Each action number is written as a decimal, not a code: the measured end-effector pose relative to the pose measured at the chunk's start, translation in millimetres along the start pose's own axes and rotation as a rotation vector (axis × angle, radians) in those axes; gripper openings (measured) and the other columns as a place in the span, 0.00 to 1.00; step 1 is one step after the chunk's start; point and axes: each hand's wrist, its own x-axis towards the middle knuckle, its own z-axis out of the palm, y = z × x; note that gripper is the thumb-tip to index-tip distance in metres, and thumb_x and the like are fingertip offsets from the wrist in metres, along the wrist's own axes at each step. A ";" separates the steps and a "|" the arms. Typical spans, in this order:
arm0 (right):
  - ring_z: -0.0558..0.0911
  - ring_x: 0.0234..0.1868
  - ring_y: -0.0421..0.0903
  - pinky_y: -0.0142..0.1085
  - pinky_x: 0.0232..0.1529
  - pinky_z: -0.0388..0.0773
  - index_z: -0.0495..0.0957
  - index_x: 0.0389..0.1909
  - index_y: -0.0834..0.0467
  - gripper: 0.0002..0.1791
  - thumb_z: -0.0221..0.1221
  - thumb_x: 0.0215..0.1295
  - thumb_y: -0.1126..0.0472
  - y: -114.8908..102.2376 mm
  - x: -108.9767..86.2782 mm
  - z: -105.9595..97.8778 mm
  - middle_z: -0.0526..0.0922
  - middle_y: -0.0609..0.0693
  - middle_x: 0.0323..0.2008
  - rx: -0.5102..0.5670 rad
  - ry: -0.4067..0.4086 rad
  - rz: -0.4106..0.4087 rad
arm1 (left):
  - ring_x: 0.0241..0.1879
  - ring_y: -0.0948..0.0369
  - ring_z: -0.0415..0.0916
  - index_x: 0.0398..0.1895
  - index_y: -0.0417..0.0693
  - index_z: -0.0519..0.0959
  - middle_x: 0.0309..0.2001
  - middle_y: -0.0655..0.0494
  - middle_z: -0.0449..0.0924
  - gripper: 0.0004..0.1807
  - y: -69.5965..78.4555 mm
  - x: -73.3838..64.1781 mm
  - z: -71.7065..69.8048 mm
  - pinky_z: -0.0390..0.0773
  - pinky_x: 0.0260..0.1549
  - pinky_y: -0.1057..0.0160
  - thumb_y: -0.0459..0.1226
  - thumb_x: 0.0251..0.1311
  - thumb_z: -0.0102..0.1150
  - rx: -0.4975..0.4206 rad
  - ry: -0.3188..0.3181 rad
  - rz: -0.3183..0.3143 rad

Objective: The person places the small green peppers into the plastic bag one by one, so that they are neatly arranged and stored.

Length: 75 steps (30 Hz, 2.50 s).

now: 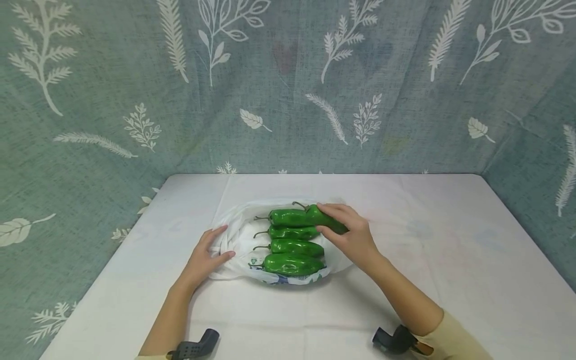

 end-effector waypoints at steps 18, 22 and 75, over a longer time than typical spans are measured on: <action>0.78 0.50 0.51 0.39 0.50 0.79 0.81 0.49 0.60 0.23 0.70 0.49 0.64 3.8 2.7 51.4 0.82 0.54 0.46 -0.043 -0.171 -0.008 | 0.71 0.40 0.47 0.70 0.53 0.60 0.68 0.45 0.56 0.42 2.3 0.2 0.4 0.50 0.65 0.34 0.46 0.52 0.68 0.012 0.008 0.019; 0.78 0.51 0.50 0.38 0.51 0.78 0.81 0.49 0.58 0.23 0.71 0.49 0.63 7.3 2.5 58.6 0.82 0.53 0.46 -0.066 -0.203 0.024 | 0.70 0.40 0.48 0.70 0.52 0.60 0.68 0.45 0.56 0.42 3.5 -0.2 0.2 0.50 0.65 0.34 0.45 0.53 0.68 0.011 0.007 0.018; 0.75 0.49 0.49 0.42 0.50 0.75 0.84 0.42 0.58 0.15 0.69 0.52 0.63 19.5 -9.3 85.4 0.82 0.52 0.45 -0.045 -0.146 0.071 | 0.70 0.40 0.47 0.70 0.53 0.60 0.68 0.45 0.56 0.42 1.9 -1.0 0.5 0.49 0.64 0.34 0.46 0.53 0.67 0.011 0.008 0.012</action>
